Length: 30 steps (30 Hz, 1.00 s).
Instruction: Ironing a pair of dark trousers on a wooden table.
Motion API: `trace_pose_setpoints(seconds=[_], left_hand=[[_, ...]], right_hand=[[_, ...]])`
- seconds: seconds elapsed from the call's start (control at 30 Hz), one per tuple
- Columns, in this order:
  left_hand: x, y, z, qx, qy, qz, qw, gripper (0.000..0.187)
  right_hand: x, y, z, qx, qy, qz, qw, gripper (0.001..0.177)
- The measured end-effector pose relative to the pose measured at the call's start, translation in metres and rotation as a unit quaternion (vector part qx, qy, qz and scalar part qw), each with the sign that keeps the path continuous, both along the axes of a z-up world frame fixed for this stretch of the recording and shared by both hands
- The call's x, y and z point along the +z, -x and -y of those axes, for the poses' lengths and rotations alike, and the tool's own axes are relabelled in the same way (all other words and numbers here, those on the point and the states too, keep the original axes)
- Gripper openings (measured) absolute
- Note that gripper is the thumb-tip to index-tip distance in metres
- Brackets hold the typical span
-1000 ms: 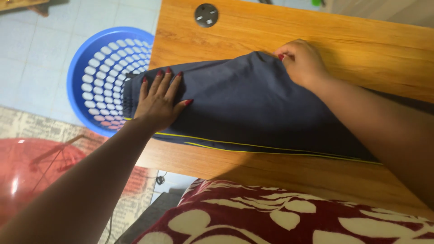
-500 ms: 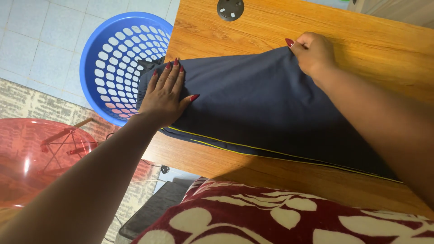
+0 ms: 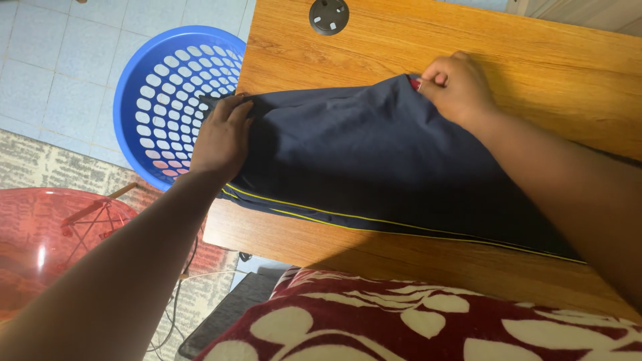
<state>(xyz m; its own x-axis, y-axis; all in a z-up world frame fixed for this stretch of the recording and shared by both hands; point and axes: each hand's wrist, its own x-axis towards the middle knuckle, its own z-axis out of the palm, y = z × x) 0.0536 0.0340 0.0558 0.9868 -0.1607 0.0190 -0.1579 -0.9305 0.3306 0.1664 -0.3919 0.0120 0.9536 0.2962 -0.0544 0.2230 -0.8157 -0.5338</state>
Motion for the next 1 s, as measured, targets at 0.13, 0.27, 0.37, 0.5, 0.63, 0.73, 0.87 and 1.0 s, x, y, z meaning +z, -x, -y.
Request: trace_pose_setpoints(seconds=[0.13,0.27,0.37,0.5,0.63,0.73,0.87,1.0], left_hand=[[-0.011,0.004,-0.007,-0.017,-0.039,-0.023,0.999,0.048],[-0.014,0.009,-0.006,-0.049,-0.137,-0.021,0.989,0.060],[-0.019,0.006,-0.010,-0.023,-0.124,-0.033,0.991,0.054],[-0.014,0.008,-0.013,-0.007,-0.126,-0.057,0.990,0.056],[-0.004,0.017,0.002,0.000,-0.120,-0.029,0.992,0.062],[0.008,0.036,0.030,0.007,-0.103,0.014,0.995,0.062],[0.016,0.068,0.061,-0.070,-0.098,0.064,0.991,0.080],[-0.001,0.080,0.059,-0.073,-0.109,0.027,0.991,0.086]], right_hand=[[0.008,-0.003,0.003,-0.094,-0.218,-0.102,0.966,0.011],[-0.016,-0.011,0.022,-0.104,-0.346,-0.204,0.910,0.011],[-0.055,-0.021,0.044,-0.133,-0.452,-0.241,0.849,0.011],[0.005,-0.005,0.017,-0.201,-0.461,-0.275,0.819,0.006],[0.034,0.035,0.027,-0.053,-0.182,0.045,0.981,0.026],[0.053,0.091,0.019,0.057,-0.035,0.216,0.974,0.041],[0.052,0.161,0.017,0.074,0.078,0.191,0.976,0.062],[0.010,0.202,0.082,0.002,0.167,0.145,0.975,0.074]])
